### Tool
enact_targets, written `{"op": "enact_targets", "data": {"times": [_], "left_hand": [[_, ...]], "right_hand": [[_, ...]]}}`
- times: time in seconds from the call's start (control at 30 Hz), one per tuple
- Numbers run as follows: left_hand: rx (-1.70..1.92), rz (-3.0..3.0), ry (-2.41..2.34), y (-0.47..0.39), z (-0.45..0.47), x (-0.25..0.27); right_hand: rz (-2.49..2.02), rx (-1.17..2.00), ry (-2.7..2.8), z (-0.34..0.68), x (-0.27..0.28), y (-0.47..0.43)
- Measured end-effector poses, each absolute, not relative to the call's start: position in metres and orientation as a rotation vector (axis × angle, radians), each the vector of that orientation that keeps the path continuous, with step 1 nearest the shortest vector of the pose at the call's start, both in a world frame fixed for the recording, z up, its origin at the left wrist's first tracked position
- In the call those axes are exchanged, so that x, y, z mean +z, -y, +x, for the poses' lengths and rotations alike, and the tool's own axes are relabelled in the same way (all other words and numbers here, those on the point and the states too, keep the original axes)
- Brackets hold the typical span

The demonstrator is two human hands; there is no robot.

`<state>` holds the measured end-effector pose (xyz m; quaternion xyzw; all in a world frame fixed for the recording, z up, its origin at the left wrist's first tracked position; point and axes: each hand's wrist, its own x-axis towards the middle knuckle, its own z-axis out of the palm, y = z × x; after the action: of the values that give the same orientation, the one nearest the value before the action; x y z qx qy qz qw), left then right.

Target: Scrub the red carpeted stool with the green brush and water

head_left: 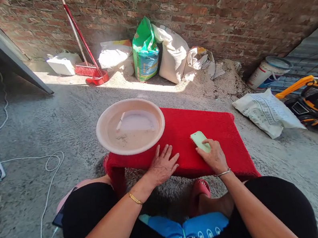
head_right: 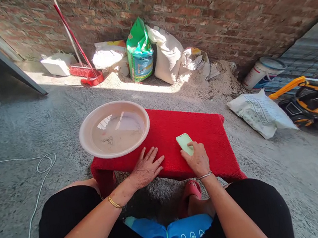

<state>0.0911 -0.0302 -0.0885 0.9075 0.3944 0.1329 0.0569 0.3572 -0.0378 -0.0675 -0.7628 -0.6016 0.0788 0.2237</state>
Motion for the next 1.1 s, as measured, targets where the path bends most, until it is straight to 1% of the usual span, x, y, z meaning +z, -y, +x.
{"op": "enact_targets", "data": {"times": [0.1,0.17,0.3,0.47,0.6,0.7,0.77,0.83,0.97,1.03,1.1], "left_hand": [[0.416,2.862,-1.044,0.041,0.095,-0.090],[0.445,2.914,-0.964,0.043,0.096,-0.091],[0.550,2.955,-0.901,0.038,0.094,-0.093],[0.683,3.026,-0.838,0.036,0.095,-0.099],[0.731,3.080,-0.845,0.036,0.100,-0.101],[0.758,3.117,-0.847,0.036,0.097,-0.093],[0.893,3.132,-0.838,0.037,0.088,-0.080],[1.157,3.075,-0.887,0.037,0.071,-0.062],[1.711,2.695,-1.240,0.033,0.026,-0.024],[1.885,2.511,-1.420,0.029,0.008,-0.011],[1.974,2.403,-1.512,0.026,-0.002,-0.005]], "right_hand": [[-1.852,0.257,1.781,0.336,-0.073,0.041],[-1.763,0.288,1.872,0.324,-0.074,0.045],[-1.792,0.320,1.994,0.325,-0.071,0.047],[-2.076,0.260,1.672,0.348,-0.062,0.039],[-1.989,0.471,1.503,0.339,-0.057,0.036],[-1.907,0.613,1.514,0.319,-0.059,0.042],[-1.901,0.624,1.577,0.309,-0.062,0.046],[-1.946,0.600,1.641,0.303,-0.062,0.047],[-2.096,0.572,1.669,0.290,-0.046,0.025],[-2.154,0.562,1.649,0.275,-0.032,0.004],[-2.193,0.544,1.636,0.253,-0.020,-0.018]]}}
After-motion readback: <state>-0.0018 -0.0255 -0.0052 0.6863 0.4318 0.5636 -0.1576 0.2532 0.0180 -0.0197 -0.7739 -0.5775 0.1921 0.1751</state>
